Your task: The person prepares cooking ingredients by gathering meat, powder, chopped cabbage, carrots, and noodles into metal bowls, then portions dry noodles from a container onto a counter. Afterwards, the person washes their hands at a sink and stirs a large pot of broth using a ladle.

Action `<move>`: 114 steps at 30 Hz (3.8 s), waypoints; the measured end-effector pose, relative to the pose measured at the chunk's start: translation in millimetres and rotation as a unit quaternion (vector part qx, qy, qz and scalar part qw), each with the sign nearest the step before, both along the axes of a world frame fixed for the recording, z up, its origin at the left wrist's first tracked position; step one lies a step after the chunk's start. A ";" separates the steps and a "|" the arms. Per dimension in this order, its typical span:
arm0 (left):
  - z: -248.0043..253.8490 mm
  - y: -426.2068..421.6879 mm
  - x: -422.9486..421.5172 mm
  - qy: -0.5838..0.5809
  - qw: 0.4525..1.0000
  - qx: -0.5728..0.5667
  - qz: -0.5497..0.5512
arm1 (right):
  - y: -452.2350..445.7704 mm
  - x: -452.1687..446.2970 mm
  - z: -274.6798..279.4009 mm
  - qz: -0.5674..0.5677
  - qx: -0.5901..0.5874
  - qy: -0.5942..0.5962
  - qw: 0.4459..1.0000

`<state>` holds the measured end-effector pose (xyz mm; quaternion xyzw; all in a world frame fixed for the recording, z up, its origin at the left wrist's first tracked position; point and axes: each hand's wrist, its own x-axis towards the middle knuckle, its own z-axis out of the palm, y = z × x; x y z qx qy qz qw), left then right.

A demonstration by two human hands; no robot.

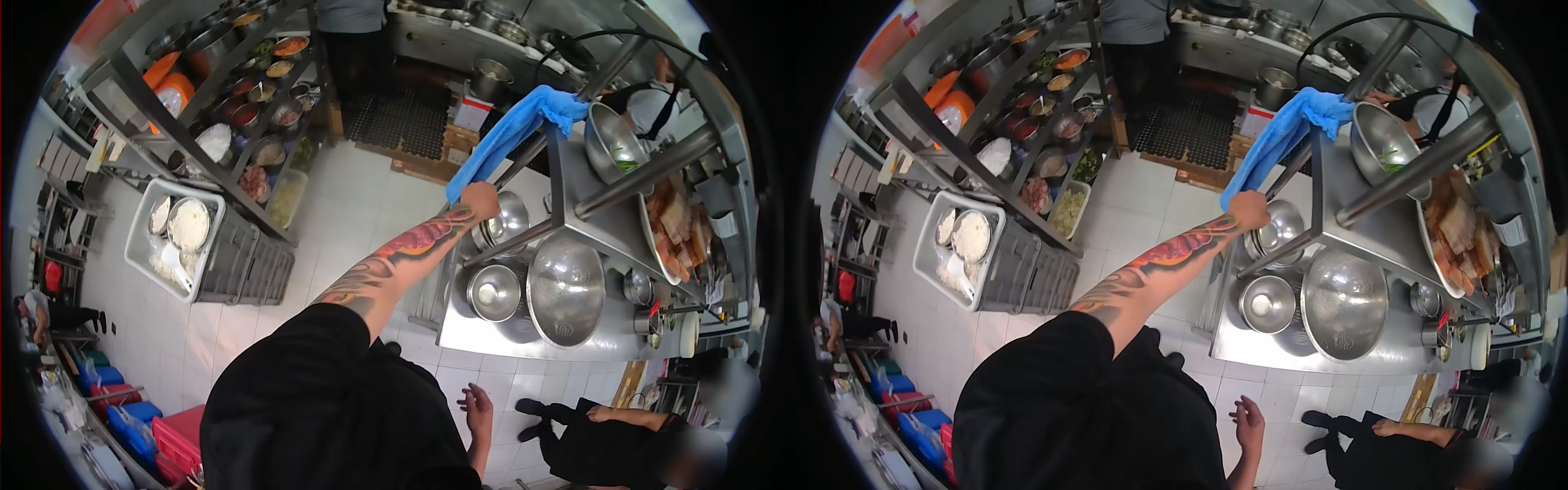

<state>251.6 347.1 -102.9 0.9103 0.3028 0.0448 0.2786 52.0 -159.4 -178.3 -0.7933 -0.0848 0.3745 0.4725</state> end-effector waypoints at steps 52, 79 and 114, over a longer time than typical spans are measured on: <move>-676.1 508.8 -456.5 0.231 0.808 -0.004 0.541 | 703.1 45.9 -497.0 0.026 -0.163 0.379 0.910; -515.0 415.6 -406.6 -0.048 0.877 -0.301 0.372 | 861.2 -29.8 -500.2 0.221 -0.051 0.442 0.868; -486.7 392.2 -359.5 -0.157 0.796 -0.260 0.523 | 871.5 -9.8 -466.2 0.166 -0.045 0.492 0.853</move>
